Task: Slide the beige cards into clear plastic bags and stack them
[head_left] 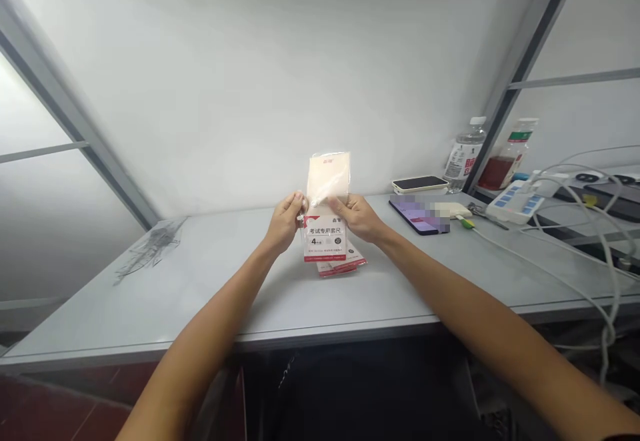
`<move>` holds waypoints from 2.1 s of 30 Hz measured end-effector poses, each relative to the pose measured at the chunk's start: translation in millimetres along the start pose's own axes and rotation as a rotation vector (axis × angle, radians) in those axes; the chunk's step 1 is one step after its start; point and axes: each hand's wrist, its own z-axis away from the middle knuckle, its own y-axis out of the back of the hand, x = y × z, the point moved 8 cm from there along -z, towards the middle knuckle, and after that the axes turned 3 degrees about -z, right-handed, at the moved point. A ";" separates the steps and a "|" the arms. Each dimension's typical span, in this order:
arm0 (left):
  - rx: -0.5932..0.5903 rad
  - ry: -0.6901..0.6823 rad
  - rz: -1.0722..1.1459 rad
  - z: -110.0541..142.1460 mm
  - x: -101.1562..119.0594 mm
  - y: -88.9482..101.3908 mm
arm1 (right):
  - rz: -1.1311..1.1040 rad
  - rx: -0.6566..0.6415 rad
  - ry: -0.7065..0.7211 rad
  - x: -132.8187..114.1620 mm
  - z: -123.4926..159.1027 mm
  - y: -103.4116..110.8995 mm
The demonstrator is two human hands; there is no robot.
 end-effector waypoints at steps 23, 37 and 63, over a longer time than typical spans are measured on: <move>0.421 -0.226 -0.351 8.1 23.4 36.5 | 0.037 0.259 0.038 2.5 -3.9 25.2; 0.019 -0.163 -0.374 -3.2 0.8 4.1 | 0.012 0.181 0.067 0.3 -3.5 14.0; 0.101 0.796 -1.453 -2.5 -50.0 137.1 | 1.316 0.290 -0.748 49.2 11.4 130.2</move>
